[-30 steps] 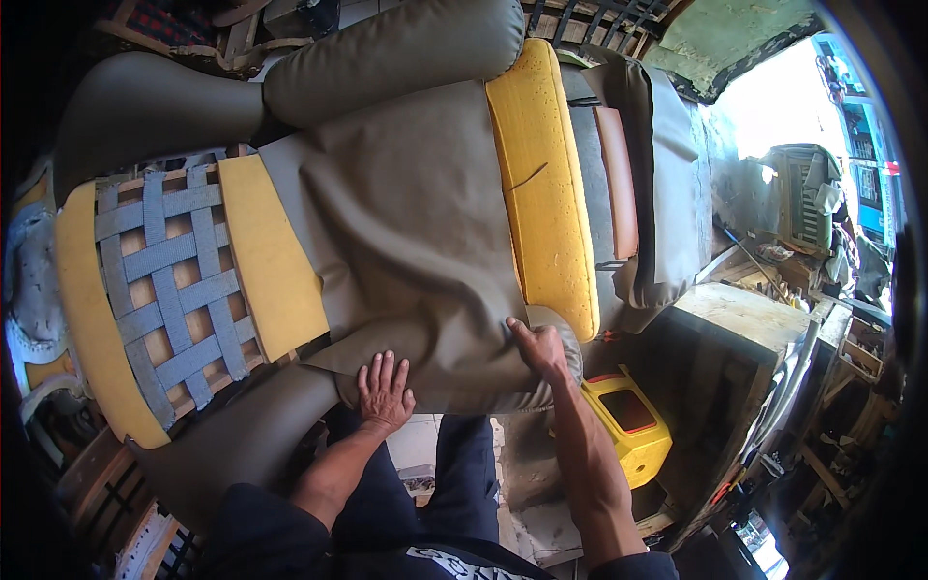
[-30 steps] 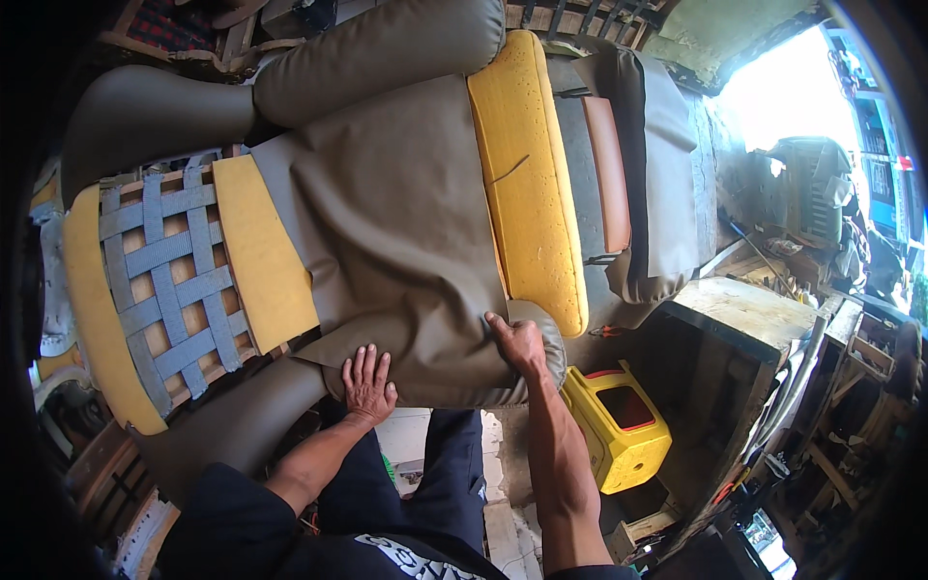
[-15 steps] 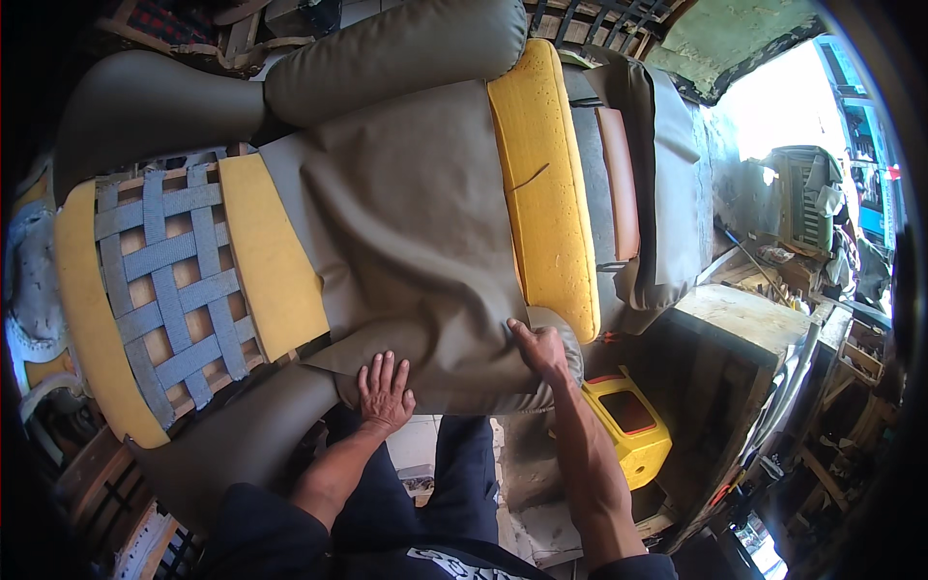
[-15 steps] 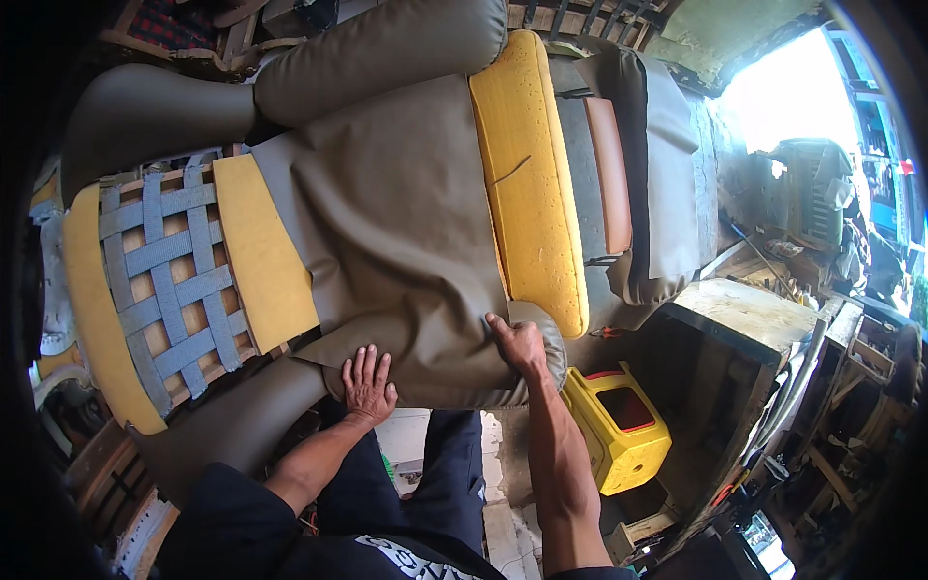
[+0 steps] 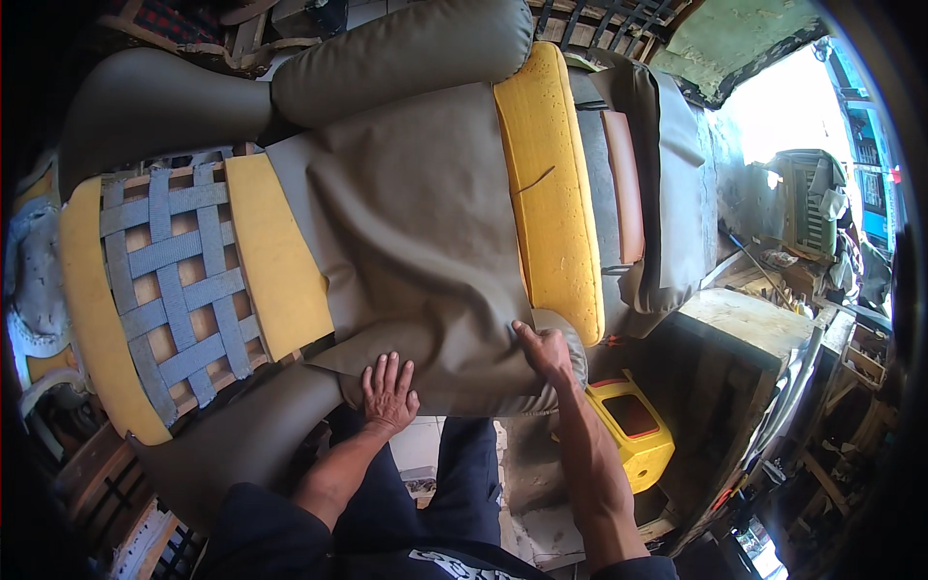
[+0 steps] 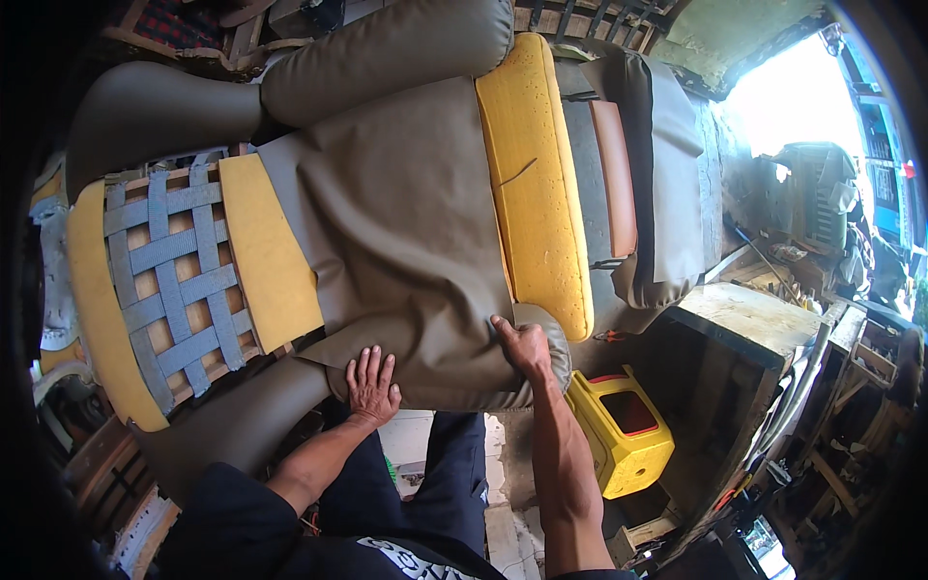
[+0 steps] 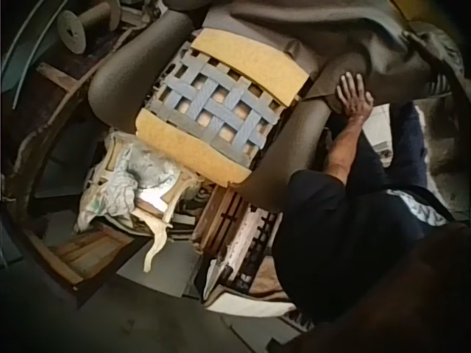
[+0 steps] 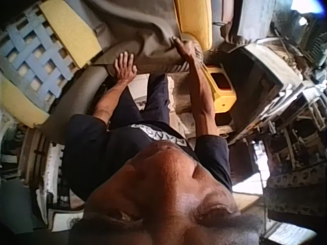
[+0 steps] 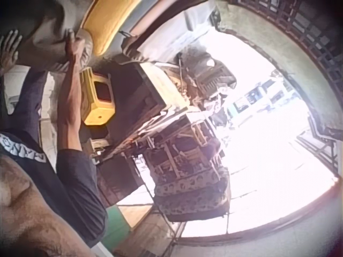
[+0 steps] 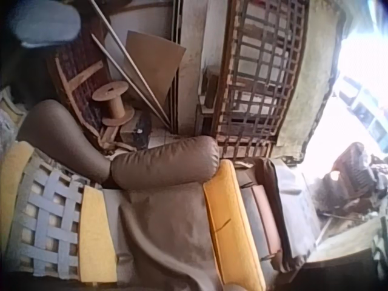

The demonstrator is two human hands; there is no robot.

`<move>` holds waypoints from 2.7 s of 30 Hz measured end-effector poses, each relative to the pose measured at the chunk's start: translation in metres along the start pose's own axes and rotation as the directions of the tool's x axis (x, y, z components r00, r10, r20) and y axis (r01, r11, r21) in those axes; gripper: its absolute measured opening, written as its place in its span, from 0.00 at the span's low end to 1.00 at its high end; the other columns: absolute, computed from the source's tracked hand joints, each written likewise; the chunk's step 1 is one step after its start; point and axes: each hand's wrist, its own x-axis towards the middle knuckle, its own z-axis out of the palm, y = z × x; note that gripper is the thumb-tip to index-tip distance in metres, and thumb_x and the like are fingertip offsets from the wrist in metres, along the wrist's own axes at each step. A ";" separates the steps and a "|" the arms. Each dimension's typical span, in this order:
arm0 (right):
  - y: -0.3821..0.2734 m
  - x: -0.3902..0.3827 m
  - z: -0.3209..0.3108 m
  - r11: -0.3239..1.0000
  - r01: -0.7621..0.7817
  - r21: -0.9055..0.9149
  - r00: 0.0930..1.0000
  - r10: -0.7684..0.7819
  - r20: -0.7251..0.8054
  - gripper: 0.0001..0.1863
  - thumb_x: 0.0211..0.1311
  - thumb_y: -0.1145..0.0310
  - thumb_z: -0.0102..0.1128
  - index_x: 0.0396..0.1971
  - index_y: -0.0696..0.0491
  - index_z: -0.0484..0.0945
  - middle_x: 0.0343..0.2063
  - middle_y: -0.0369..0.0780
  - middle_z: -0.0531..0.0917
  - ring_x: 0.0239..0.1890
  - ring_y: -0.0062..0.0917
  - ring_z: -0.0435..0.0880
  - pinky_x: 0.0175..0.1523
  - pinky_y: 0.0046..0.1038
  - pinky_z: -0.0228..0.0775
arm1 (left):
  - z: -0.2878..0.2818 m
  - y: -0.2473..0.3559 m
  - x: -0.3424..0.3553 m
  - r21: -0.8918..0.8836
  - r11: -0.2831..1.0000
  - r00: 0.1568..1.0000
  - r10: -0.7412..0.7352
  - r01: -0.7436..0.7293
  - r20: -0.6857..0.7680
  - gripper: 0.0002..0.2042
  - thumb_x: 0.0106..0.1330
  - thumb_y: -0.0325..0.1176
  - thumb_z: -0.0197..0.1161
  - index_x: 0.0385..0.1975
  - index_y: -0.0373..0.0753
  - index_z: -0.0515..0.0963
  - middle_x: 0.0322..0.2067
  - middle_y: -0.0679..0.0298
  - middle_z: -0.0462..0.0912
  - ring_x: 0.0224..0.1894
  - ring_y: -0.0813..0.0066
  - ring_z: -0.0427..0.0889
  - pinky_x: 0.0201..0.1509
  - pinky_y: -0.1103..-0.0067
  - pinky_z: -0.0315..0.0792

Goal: The person positions a brown synthetic leather cover over a foam cushion and the frame of an armchair. They pull the fabric taut and tuck the edges into the gaps between the seat and backrest, smoothing the material with their hands.

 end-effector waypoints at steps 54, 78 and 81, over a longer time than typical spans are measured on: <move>0.002 -0.004 -0.004 1.000 0.026 0.014 1.000 -0.026 -0.004 0.34 0.63 0.43 0.66 0.19 0.65 0.82 0.13 0.37 0.76 0.19 0.19 0.73 0.28 0.31 0.67 | -0.149 -0.095 0.467 0.020 0.999 0.880 0.052 -0.049 -0.473 0.39 0.66 0.48 0.67 0.75 0.48 0.58 0.75 0.54 0.57 0.77 0.51 0.54 0.75 0.55 0.57; 0.000 0.002 0.000 0.999 -0.030 0.024 0.999 0.029 0.014 0.31 0.64 0.46 0.65 0.23 0.66 0.85 0.15 0.39 0.80 0.24 0.19 0.77 0.33 0.30 0.71 | -0.190 -0.139 0.576 0.132 0.967 0.932 -0.167 0.219 -0.322 0.35 0.63 0.70 0.55 0.63 0.53 0.76 0.56 0.53 0.83 0.53 0.45 0.84 0.59 0.54 0.74; 0.009 -0.001 -0.007 0.996 -0.085 0.004 0.996 0.085 -0.009 0.32 0.64 0.45 0.65 0.24 0.66 0.85 0.15 0.39 0.80 0.23 0.18 0.77 0.33 0.30 0.71 | -0.200 -0.097 0.583 -0.157 0.915 0.916 -0.389 0.372 -0.095 0.26 0.72 0.55 0.53 0.64 0.49 0.75 0.60 0.54 0.79 0.57 0.49 0.81 0.64 0.57 0.70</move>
